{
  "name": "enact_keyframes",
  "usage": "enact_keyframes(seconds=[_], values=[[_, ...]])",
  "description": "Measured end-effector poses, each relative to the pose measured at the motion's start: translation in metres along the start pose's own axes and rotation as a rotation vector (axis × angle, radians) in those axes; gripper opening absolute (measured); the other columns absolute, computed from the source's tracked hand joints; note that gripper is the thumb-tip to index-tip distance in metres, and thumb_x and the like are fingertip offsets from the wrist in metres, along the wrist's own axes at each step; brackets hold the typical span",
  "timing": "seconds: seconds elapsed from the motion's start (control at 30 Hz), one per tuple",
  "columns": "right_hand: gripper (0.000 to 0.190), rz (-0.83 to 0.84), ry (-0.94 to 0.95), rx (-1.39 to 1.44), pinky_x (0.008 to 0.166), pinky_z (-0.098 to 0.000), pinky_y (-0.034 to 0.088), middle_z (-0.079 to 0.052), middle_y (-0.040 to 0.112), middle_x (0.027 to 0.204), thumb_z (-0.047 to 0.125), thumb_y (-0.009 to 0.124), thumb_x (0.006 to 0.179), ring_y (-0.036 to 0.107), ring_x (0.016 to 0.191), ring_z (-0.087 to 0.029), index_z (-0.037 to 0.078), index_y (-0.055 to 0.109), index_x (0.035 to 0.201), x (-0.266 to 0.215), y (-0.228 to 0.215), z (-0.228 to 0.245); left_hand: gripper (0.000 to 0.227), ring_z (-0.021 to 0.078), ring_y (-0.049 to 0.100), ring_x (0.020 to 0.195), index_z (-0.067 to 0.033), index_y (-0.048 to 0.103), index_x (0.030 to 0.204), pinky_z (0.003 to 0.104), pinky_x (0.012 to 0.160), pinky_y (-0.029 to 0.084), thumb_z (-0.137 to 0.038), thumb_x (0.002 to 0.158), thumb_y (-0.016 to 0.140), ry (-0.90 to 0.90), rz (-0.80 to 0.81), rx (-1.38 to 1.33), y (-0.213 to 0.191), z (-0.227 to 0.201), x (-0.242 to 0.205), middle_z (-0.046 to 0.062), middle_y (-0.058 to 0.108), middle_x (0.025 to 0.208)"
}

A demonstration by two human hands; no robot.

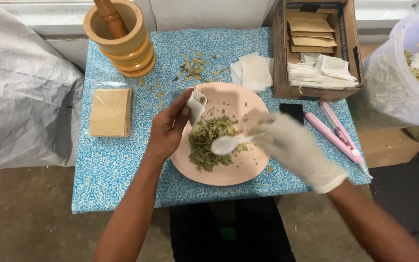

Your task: The person scoops dried green leaves from a pink plate into small white filter bags using a plastic spoon. After filling, the person weighs each bag on a digital scale and seals it with a pink handheld sealer. The process is repeated for multiple bags.

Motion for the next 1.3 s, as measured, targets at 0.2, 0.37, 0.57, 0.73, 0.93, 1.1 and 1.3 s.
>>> enact_keyframes(seconds=[0.2, 0.37, 0.57, 0.73, 0.93, 1.1, 1.3], values=[[0.019, 0.055, -0.131, -0.219, 0.124, -0.0542, 0.038, 0.0, 0.077, 0.121, 0.038, 0.068, 0.11, 0.071, 0.124, -0.028, 0.028, 0.08, 0.121, -0.005, 0.051, -0.007, 0.046, 0.0359, 0.074, 0.13, -0.0121, 0.059, 0.165, 0.056, 0.109, 0.061, -0.003, 0.119, 0.057, 0.022, 0.01, 0.017, 0.007, 0.012, -0.004, 0.02, 0.079, 0.139], [0.036, -0.065, -0.144, -0.094, 0.129, -0.0552, 0.031, -0.004, 0.078, 0.121, 0.05, 0.077, 0.102, 0.07, 0.127, -0.03, 0.027, 0.079, 0.129, 0.007, 0.04, 0.003, 0.045, 0.0352, 0.077, 0.126, -0.0127, 0.062, 0.162, 0.055, 0.107, 0.063, -0.005, 0.118, 0.06, 0.041, 0.011, 0.083, 0.016, 0.0, -0.005, 0.017, 0.081, 0.134], [0.04, -0.269, 0.002, 0.373, 0.107, -0.0399, 0.057, 0.002, 0.079, 0.106, 0.047, 0.091, 0.093, 0.078, 0.108, -0.02, 0.023, 0.08, 0.122, 0.028, 0.041, 0.044, 0.043, 0.0353, 0.076, 0.128, -0.0115, 0.067, 0.157, 0.055, 0.108, 0.064, -0.009, 0.114, 0.067, 0.034, 0.006, 0.132, 0.027, -0.007, -0.005, 0.016, 0.08, 0.138], [0.012, -0.341, -0.016, 0.472, 0.096, -0.0341, 0.062, 0.005, 0.076, 0.1, 0.026, 0.084, 0.105, 0.077, 0.097, -0.015, 0.022, 0.081, 0.115, 0.037, 0.028, 0.058, 0.051, 0.0397, 0.071, 0.135, -0.0088, 0.065, 0.158, 0.059, 0.113, 0.061, -0.014, 0.108, 0.077, -0.015, 0.041, 0.065, 0.029, -0.016, -0.007, 0.02, 0.076, 0.144], [0.012, -0.357, -0.078, -0.002, 0.086, -0.0418, 0.065, -0.002, 0.075, 0.098, 0.023, 0.082, 0.104, 0.08, 0.098, -0.025, 0.022, 0.079, 0.115, 0.042, 0.019, -0.008, 0.045, 0.0485, 0.07, 0.134, -0.0063, 0.071, 0.148, 0.067, 0.115, 0.056, -0.027, 0.108, 0.078, -0.037, 0.042, 0.142, 0.031, -0.032, 0.002, 0.026, 0.077, 0.139], [0.018, -0.363, 0.012, -0.178, 0.087, -0.043, 0.064, -0.004, 0.08, 0.107, 0.021, 0.078, 0.11, 0.078, 0.105, -0.027, 0.013, 0.078, 0.127, 0.034, -0.018, -0.01, 0.048, 0.0382, 0.069, 0.14, -0.0062, 0.054, 0.164, 0.055, 0.117, 0.058, 0.001, 0.118, 0.058, 0.151, -0.067, 0.134, 0.019, -0.028, 0.003, 0.018, 0.076, 0.142], [0.034, -0.132, 0.029, -0.133, 0.088, -0.0505, 0.065, -0.013, 0.08, 0.115, 0.031, 0.077, 0.106, 0.079, 0.11, -0.036, 0.01, 0.077, 0.134, 0.038, 0.006, -0.017, 0.045, 0.0393, 0.071, 0.137, -0.0032, 0.056, 0.161, 0.059, 0.117, 0.058, 0.004, 0.116, 0.058, 0.138, -0.076, 0.135, 0.024, -0.026, 0.003, 0.02, 0.077, 0.137]])
Point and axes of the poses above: each hand's wrist, its own x-axis towards the middle knuckle, its own y-axis out of the palm, z = x × y, the point moved 4 cm from there along x, towards the middle knuckle
